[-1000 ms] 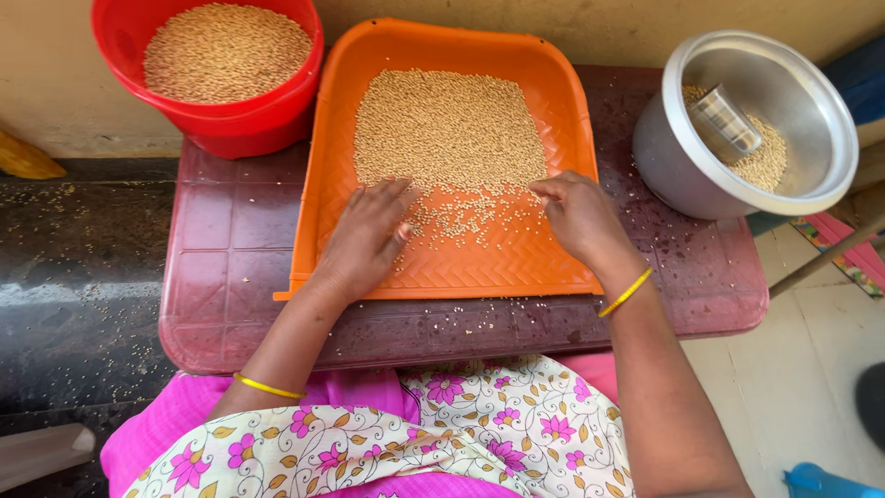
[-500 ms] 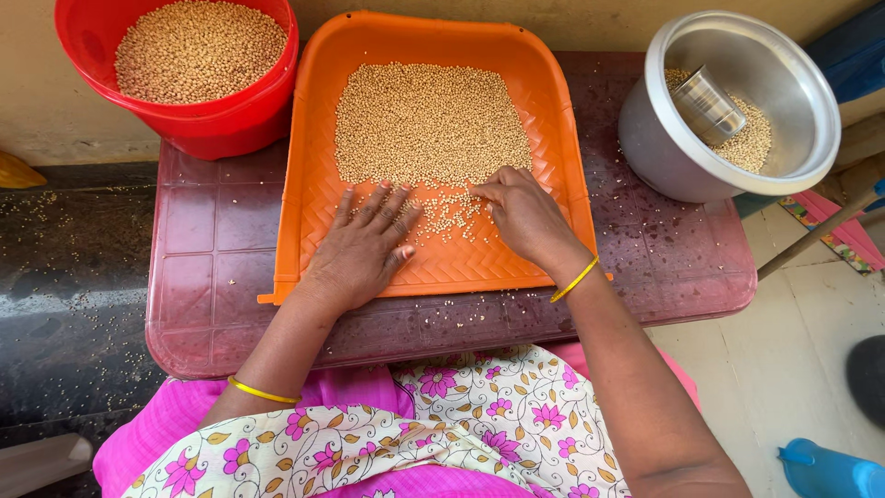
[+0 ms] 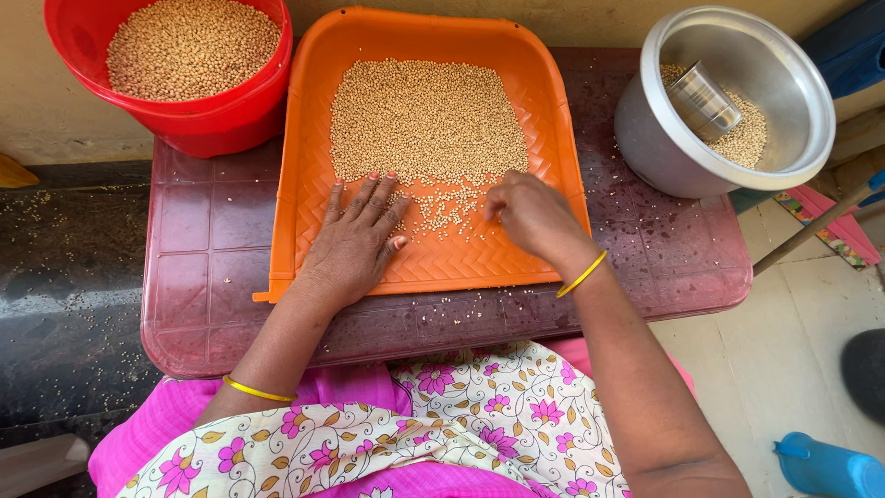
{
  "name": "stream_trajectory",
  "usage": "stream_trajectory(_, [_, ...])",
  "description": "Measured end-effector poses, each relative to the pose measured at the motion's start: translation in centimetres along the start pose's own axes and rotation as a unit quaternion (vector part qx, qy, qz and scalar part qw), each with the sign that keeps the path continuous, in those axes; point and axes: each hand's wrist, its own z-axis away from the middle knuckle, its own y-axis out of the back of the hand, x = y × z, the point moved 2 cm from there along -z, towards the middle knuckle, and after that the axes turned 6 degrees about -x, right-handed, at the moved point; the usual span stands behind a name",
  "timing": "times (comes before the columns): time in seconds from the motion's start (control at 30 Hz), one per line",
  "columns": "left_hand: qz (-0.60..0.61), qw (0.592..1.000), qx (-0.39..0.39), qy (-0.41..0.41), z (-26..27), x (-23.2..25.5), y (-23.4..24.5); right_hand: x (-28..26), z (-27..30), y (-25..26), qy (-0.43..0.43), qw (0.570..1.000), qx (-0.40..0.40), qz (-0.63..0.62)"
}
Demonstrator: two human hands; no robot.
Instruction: The person cleans grains by shaking them in a tray, spreading them out by hand to pick through them, and pouring the grains between a tray and a bowl.
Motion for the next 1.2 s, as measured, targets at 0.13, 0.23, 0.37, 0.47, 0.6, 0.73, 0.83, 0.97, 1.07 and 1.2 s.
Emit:
stream_trajectory(0.13, [0.001,1.0,-0.002,0.001,0.0,0.0,0.1,-0.2,-0.2,-0.1,0.031,0.998,0.001,-0.055])
stream_trajectory(0.23, [0.013,1.0,-0.01,0.007,0.0,0.1,0.2,-1.5,-0.1,-1.4,0.06,0.994,-0.044,-0.077])
stream_trajectory(0.37, [0.018,1.0,0.001,0.006,0.0,0.0,0.2,-1.2,-0.2,-1.7,0.026,0.999,-0.033,-0.016])
stream_trajectory(0.47, [0.025,1.0,0.008,0.003,0.1,-0.1,0.1,0.2,-0.1,-0.6,-0.023,1.0,-0.012,0.004])
stream_trajectory(0.6, [0.035,0.999,0.007,0.007,0.1,-0.2,0.1,0.3,0.1,-0.1,0.004,1.0,-0.011,-0.028])
stream_trajectory(0.73, [0.021,1.0,0.004,0.016,0.1,-0.3,0.1,-0.5,0.7,0.2,-0.007,1.0,-0.029,-0.008])
stream_trajectory(0.83, [0.048,0.999,0.009,0.022,0.1,-0.4,0.5,-1.1,0.9,0.3,0.001,0.999,-0.043,0.009])
stream_trajectory(0.97, [0.131,0.99,0.038,0.045,0.0,-0.7,1.1,-1.4,1.2,-0.1,0.032,0.999,-0.042,-0.005])
stream_trajectory(1.07, [0.252,0.962,0.083,0.068,0.0,-1.6,1.3,-1.0,1.2,-0.5,0.067,0.994,-0.086,-0.017])
stream_trajectory(1.2, [0.47,0.86,0.187,0.066,0.3,-3.5,1.4,1.3,1.4,0.7,0.087,0.986,-0.138,-0.038])
